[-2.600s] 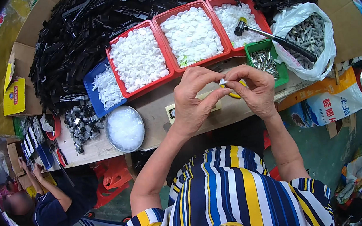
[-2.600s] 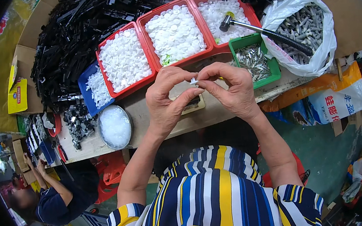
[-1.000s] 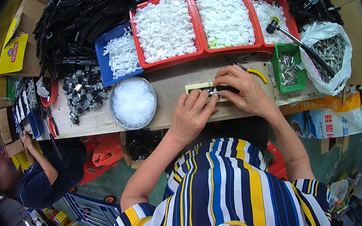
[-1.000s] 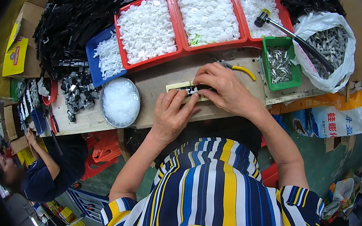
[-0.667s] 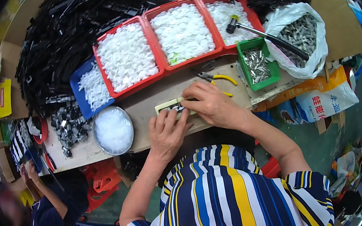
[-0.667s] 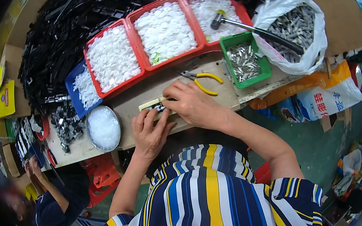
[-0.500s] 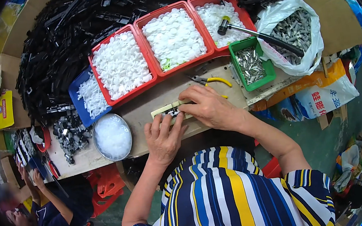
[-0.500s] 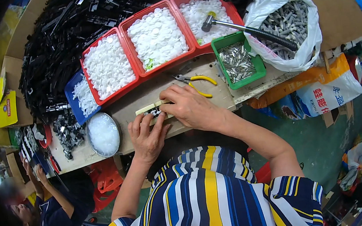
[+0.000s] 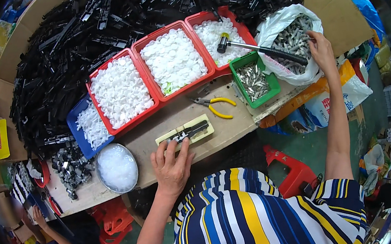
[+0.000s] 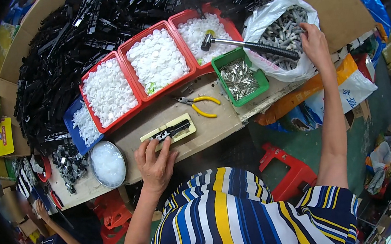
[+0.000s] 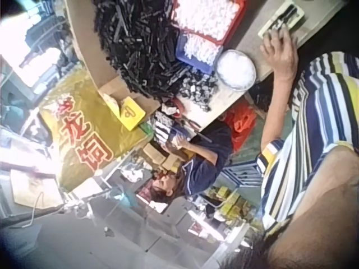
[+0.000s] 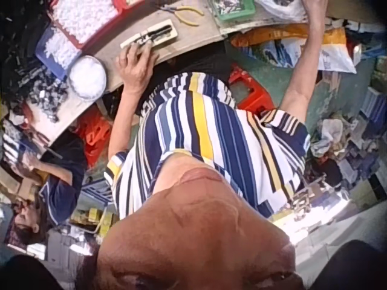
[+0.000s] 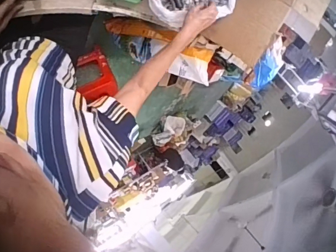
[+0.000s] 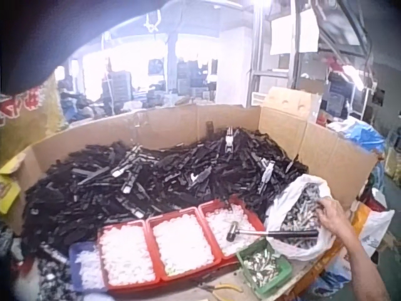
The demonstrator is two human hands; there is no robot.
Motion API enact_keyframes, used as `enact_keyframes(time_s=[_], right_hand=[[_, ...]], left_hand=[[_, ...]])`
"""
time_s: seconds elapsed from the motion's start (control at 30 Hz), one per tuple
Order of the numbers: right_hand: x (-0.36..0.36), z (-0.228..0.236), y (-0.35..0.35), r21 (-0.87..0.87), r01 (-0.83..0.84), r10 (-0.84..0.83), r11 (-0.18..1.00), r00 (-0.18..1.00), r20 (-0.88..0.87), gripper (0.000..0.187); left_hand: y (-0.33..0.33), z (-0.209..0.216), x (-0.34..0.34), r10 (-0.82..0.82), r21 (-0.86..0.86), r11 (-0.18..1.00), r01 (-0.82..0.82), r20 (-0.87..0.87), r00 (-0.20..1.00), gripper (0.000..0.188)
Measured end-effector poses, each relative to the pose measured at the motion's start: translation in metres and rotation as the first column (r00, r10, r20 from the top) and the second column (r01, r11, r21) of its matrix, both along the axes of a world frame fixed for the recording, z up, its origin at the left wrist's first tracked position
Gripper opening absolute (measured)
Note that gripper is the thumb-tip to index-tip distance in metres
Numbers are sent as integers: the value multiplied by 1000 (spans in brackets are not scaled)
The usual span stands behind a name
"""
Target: The person assembles small padlocks by inserting a white plastic component into a black metal lock body and securing it with a metal pin. They use a small hammer to tap the pin into place and pliers to adjust the components. The finished locks are placed into a blue tray on the table.
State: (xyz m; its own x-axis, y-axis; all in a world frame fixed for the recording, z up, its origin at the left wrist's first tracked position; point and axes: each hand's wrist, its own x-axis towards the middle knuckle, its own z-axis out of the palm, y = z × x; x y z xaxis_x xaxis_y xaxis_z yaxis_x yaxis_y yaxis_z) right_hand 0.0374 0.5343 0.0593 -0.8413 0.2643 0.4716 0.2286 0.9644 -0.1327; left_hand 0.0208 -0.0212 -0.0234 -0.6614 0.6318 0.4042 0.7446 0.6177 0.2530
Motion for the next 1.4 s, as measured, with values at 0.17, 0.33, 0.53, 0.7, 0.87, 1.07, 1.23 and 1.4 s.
enact_keyframes(time_s=[0.17,0.33,0.53,0.7,0.87,1.07,1.23,1.4], right_hand=[[-33,-6,39,134,168,-191,977,966,177,41],[-51,7,16,-93,190,-169,977,966,196,46],[-52,-16,36,-290,-115,155,950,981,120,43],[-31,-57,171,-341,-125,175,932,977,121,45],[-51,-57,174,-206,-78,117,975,976,186,35],[-59,-38,135,-261,-93,128,961,984,120,34],[-47,-20,91,-235,-78,96,969,993,68,32],[-26,-19,101,-204,-63,71,977,997,31,32]], left_hand=[[-2,4,1,17,-20,1000,-16,22,1000,55],[0,9,0,20,-27,999,-18,70,997,56],[-9,16,4,22,53,998,-29,123,992,52],[-29,32,-10,30,190,980,-54,130,991,46],[-83,42,-31,294,229,928,-294,35,955,38],[-144,43,-103,511,182,850,-494,-60,857,23],[-151,39,-152,566,73,824,-562,-143,812,21],[-148,33,-179,603,-142,750,-646,-255,756,20]])
